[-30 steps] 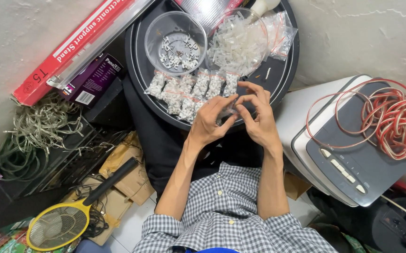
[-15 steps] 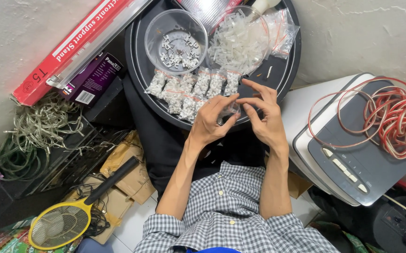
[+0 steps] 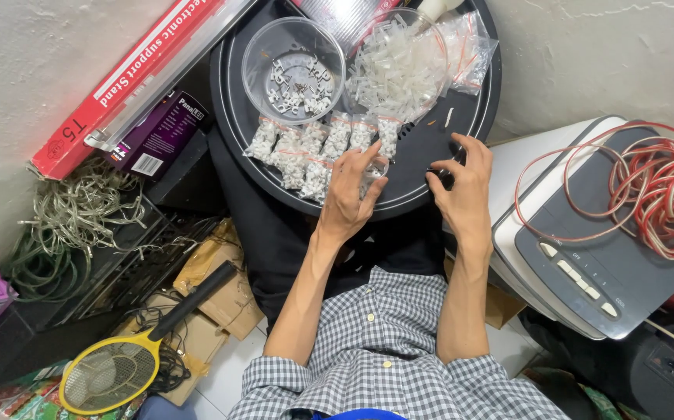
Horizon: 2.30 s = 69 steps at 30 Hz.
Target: The person sorts small white plastic components from a clear bowl into small plastic bags on a black tray. They handle the components by hand, picking them up and placing them into the bags, and occasionally move the bags on the tray.
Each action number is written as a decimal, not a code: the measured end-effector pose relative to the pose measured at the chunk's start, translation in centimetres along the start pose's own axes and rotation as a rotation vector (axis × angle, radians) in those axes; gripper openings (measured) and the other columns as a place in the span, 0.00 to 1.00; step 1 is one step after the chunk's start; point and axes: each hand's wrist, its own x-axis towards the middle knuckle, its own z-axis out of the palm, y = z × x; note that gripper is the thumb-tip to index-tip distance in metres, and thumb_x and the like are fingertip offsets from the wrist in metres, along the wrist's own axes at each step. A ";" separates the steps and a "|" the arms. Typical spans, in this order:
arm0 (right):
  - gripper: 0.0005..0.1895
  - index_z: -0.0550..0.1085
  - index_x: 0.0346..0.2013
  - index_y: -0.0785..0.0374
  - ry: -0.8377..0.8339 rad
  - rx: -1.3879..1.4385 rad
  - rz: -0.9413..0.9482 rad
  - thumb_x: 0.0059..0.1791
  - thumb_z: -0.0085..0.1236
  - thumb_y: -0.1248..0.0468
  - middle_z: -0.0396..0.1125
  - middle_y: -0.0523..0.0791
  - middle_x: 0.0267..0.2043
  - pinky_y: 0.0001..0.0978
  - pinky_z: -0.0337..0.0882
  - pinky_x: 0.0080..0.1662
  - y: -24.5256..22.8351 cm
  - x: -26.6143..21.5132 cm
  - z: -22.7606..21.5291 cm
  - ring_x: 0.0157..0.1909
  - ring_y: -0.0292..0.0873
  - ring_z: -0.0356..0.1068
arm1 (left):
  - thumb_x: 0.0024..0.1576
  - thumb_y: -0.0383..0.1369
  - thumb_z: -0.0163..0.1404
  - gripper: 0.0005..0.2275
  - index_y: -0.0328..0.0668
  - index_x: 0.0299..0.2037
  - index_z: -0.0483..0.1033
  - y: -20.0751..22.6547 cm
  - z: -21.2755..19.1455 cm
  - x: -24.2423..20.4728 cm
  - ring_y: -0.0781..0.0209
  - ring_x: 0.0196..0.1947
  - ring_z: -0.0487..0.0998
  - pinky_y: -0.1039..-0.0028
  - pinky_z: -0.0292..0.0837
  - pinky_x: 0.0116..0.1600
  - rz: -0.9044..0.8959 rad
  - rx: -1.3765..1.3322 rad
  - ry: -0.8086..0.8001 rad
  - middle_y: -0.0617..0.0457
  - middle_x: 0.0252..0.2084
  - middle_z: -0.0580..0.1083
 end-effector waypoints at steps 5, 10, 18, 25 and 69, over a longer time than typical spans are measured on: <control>0.03 0.80 0.31 0.65 0.011 -0.049 0.058 0.46 0.69 0.71 0.63 0.51 0.61 0.51 0.57 0.66 0.1 0.0 0.8 0.68 0.55 0.53 | 0.65 0.38 0.51 0.20 0.39 0.65 0.69 -0.3 0.3 -0.3 0.59 0.48 0.80 0.65 0.68 0.65 -0.006 0.004 -0.004 0.52 0.46 0.79; 0.04 0.79 0.29 0.63 0.044 -0.115 0.103 0.45 0.68 0.69 0.62 0.49 0.62 0.49 0.55 0.65 -0.2 -0.2 2.0 0.70 0.53 0.50 | 0.64 0.36 0.53 0.20 0.38 0.64 0.70 0.2 -0.1 0.1 0.58 0.45 0.81 0.66 0.72 0.60 -0.001 -0.030 -0.051 0.52 0.44 0.79; 0.03 0.69 0.42 0.56 0.097 0.176 0.051 0.59 0.48 0.65 0.62 0.38 0.43 0.35 0.58 0.54 -1.5 0.7 1.9 0.51 0.42 0.59 | 0.60 0.36 0.56 0.20 0.38 0.61 0.73 0.5 -0.3 0.4 0.56 0.41 0.82 0.65 0.76 0.55 -0.011 -0.014 -0.117 0.51 0.41 0.80; 0.09 0.73 0.52 0.68 0.159 0.516 -0.005 0.57 0.52 0.70 0.65 0.46 0.36 0.35 0.68 0.51 -3.9 1.7 0.5 0.44 0.44 0.65 | 0.61 0.33 0.55 0.19 0.33 0.62 0.72 0.6 -0.4 0.6 0.54 0.47 0.81 0.65 0.76 0.56 -0.004 -0.050 -0.043 0.49 0.47 0.80; 0.04 0.80 0.38 0.67 -0.031 0.603 -0.129 0.53 0.59 0.70 0.71 0.49 0.36 0.34 0.73 0.42 -5.2 1.9 -0.8 0.35 0.41 0.71 | 0.54 0.35 0.64 0.16 0.46 0.52 0.81 0.0 -1.2 0.1 0.63 0.34 0.78 0.71 0.75 0.44 -0.307 -0.313 -0.064 0.54 0.34 0.78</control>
